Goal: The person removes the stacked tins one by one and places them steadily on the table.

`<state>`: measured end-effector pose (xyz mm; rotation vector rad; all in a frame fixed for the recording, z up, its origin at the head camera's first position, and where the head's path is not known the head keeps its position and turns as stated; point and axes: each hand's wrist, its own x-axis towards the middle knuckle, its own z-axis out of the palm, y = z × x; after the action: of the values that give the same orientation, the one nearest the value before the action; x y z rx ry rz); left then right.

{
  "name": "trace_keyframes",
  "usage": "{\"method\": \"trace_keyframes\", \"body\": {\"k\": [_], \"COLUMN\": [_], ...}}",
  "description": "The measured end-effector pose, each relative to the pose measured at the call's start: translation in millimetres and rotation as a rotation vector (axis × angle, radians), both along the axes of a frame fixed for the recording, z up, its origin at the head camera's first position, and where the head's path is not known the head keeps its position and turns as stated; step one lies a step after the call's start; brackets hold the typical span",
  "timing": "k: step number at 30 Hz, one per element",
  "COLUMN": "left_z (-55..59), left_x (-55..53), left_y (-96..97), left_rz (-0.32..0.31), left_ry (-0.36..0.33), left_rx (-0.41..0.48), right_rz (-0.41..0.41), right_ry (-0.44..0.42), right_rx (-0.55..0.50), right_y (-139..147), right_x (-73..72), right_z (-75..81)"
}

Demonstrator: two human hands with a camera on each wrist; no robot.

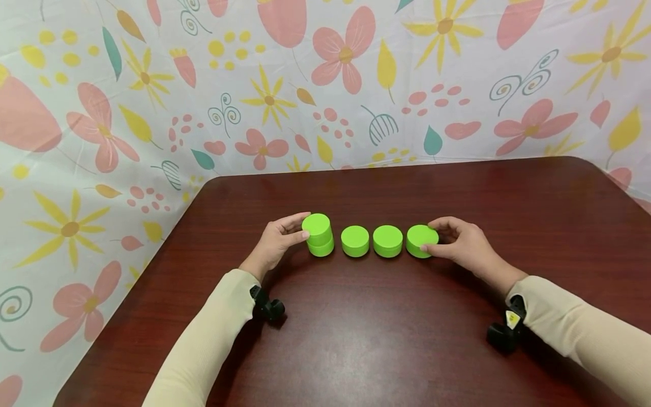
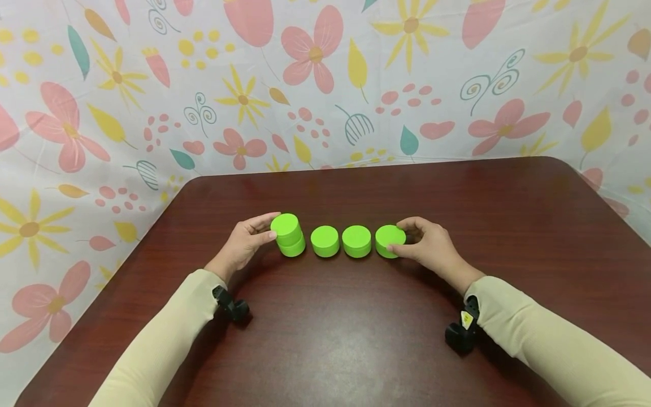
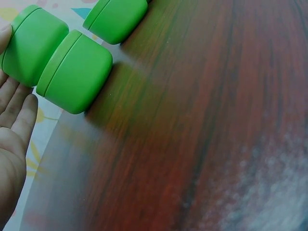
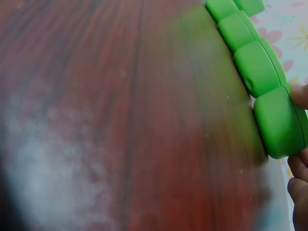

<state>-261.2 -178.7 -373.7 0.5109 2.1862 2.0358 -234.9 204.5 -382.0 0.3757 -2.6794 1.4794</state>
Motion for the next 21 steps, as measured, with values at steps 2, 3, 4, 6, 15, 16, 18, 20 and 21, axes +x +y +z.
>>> {"method": "trace_keyframes", "body": {"k": [2, 3, 4, 6, 15, 16, 18, 20, 21], "left_z": [-0.1, 0.0, 0.0, 0.3, -0.9, -1.0, -1.8, -2.8, -3.5], "left_x": [-0.4, -0.5, -0.8, -1.2, -0.1, 0.1, 0.4, 0.6, 0.7], "left_y": [-0.3, -0.4, -0.6, -1.5, -8.5, -8.8, -8.7, -7.6, -6.9], "left_rz": [0.000, 0.000, -0.002, -0.008, -0.025, -0.033, -0.050, -0.059, -0.063], "left_ry": [0.004, 0.005, 0.004, 0.003, -0.021, -0.019, -0.018, -0.026, -0.031], "left_rx": [-0.001, -0.001, -0.002, -0.001, 0.010, 0.008, 0.004, 0.000, -0.003], "right_rz": [0.015, 0.020, 0.025, 0.026, 0.046, 0.061, 0.090, 0.121, 0.138], "right_ry": [-0.017, -0.027, -0.034, -0.036, 0.003, 0.013, 0.030, 0.047, 0.057], "right_rx": [-0.001, -0.003, -0.005, 0.001, -0.054, -0.063, -0.087, -0.107, -0.111], "right_y": [0.0, -0.1, -0.2, -1.0, -26.1, -30.6, -41.5, -54.2, -61.0], "right_x": [0.4, 0.9, 1.4, 1.7, -6.5, -8.1, -11.3, -15.3, -17.2], "right_z": [1.6, 3.0, 4.8, 10.3, 53.2, 57.6, 64.8, 69.3, 70.5]}}
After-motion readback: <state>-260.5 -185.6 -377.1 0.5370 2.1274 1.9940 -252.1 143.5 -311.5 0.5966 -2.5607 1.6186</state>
